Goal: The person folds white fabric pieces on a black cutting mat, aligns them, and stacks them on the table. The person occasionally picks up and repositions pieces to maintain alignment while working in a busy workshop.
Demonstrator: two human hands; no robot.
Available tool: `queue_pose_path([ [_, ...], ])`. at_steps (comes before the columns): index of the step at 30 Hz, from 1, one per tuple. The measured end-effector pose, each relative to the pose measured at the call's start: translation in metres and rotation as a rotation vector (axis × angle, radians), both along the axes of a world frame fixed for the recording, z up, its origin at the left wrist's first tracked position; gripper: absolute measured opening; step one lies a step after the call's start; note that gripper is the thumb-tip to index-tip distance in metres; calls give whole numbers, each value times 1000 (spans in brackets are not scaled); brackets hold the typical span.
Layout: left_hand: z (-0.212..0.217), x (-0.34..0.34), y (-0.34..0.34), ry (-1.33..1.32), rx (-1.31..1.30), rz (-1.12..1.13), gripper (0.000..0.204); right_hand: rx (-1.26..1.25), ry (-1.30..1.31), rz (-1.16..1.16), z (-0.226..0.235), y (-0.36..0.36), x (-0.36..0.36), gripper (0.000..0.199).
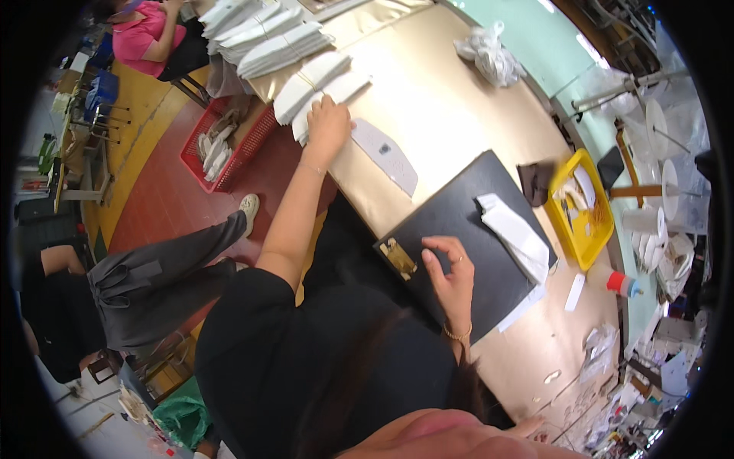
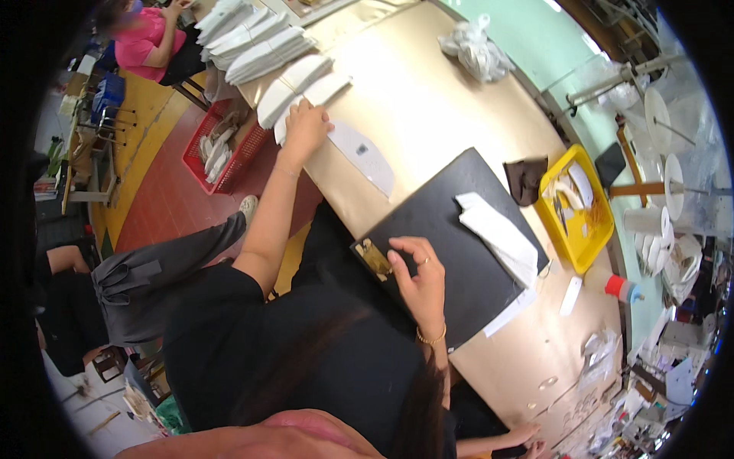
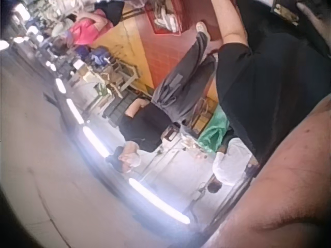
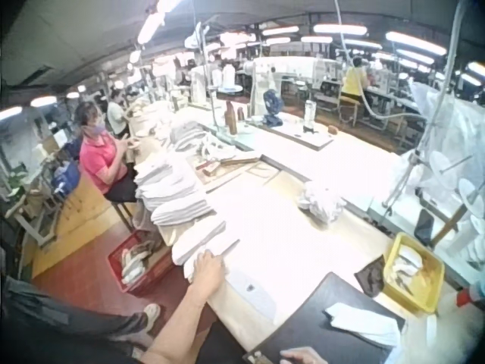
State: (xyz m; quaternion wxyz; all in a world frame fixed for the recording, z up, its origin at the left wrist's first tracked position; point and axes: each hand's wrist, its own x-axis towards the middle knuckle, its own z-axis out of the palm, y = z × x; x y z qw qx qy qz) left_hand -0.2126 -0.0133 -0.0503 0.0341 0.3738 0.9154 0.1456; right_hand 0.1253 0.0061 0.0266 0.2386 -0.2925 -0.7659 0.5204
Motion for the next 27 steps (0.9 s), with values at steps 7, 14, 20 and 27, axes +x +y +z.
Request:
queue_pose_path([
  [7, 54, 5, -13, -9, 76, 23, 13, -80, -3, -22, -14, -3, 9, 12],
  [14, 190, -16, -43, 325, 86, 24, 13, -113, 10, -17, -36, 4, 10, 13],
  [20, 270, -32, -63, 603, 117, 204, 18, -175, 11, -50, -52, 5, 17, 12],
  [27, 297, -48, -78, 698, 156, 274, 22, -235, 66, -58, -66, 9, 18, 12],
])
